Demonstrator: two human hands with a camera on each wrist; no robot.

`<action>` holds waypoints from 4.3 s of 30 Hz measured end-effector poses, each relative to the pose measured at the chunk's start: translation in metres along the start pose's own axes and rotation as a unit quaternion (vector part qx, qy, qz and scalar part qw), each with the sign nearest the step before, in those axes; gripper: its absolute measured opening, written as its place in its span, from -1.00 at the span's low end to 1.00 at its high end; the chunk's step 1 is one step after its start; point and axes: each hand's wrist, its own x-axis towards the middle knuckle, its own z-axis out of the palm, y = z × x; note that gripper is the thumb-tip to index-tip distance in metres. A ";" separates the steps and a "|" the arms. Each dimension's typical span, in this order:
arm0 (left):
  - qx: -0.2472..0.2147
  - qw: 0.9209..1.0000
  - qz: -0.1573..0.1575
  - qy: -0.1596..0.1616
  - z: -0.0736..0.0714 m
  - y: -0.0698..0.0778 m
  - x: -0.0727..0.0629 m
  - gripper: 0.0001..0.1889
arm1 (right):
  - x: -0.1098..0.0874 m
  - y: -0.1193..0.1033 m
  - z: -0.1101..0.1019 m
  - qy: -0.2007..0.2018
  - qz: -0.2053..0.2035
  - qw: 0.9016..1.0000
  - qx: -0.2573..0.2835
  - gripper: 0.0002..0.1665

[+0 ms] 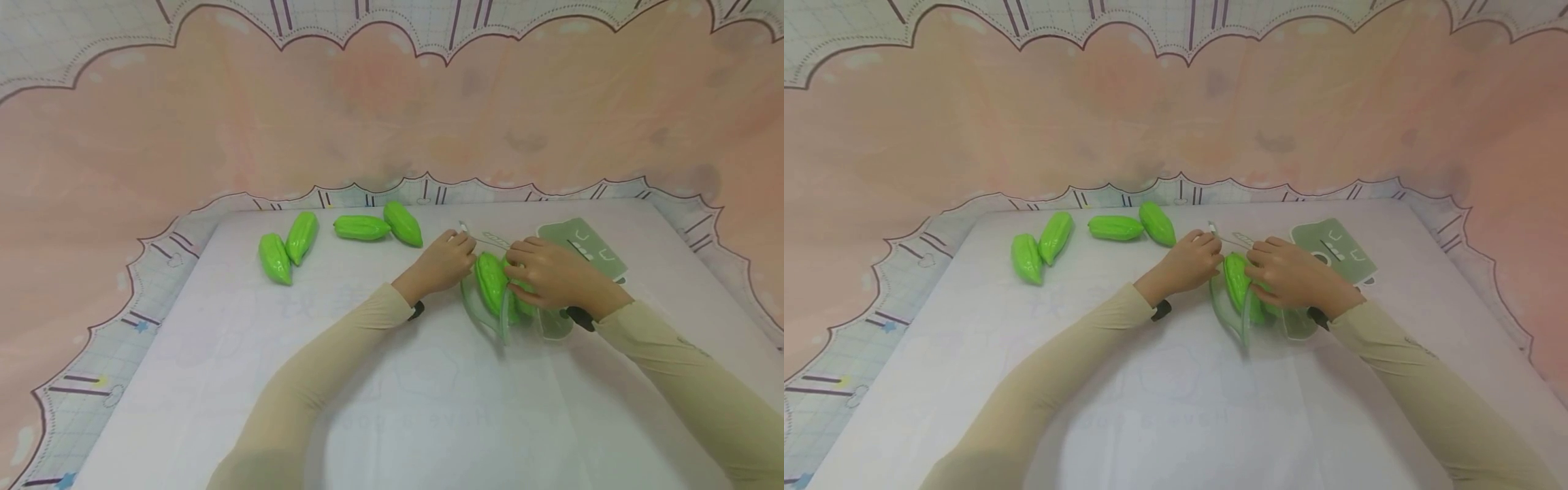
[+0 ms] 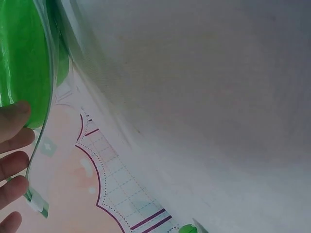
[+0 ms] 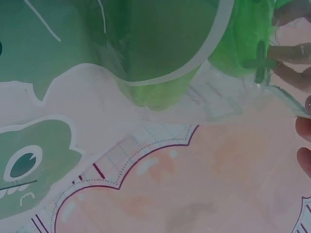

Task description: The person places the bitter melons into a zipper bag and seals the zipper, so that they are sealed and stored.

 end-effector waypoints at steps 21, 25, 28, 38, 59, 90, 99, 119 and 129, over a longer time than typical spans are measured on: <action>-0.031 0.999 0.006 0.018 -0.004 -0.007 -0.018 -0.63 | 0.000 0.001 0.001 0.015 -0.008 1.000 0.001 -0.83; -0.043 0.999 0.006 0.015 -0.008 -0.010 -0.024 -0.57 | -0.001 0.000 0.001 0.016 -0.008 1.000 0.003 -0.83; -0.040 0.999 0.006 0.022 -0.009 -0.013 -0.028 -0.56 | -0.001 0.000 0.002 0.017 -0.008 1.000 0.005 -0.83; -0.057 0.998 -0.004 0.035 -0.013 -0.022 -0.043 -0.54 | -0.002 0.000 0.003 0.024 -0.014 1.000 0.003 -0.82; -0.059 0.997 -0.049 0.023 -0.010 -0.053 -0.081 -0.50 | -0.001 -0.001 0.001 0.021 -0.013 1.000 -0.003 -0.79; -0.020 0.997 -0.080 0.000 0.008 -0.134 -0.118 -0.47 | -0.002 0.001 0.000 0.020 -0.010 1.000 -0.002 -0.80; -0.037 0.994 -0.091 -0.051 0.015 -0.145 -0.114 -0.48 | -0.002 0.002 0.001 0.023 -0.011 1.000 -0.004 -0.81; -0.053 0.985 -0.116 -0.118 0.036 -0.158 -0.112 -0.47 | 0.000 0.001 0.001 0.024 -0.012 1.000 -0.005 -0.84; -0.064 0.978 -0.140 -0.143 0.039 -0.161 -0.113 -0.44 | -0.001 0.001 0.001 0.023 -0.011 1.000 -0.002 -0.85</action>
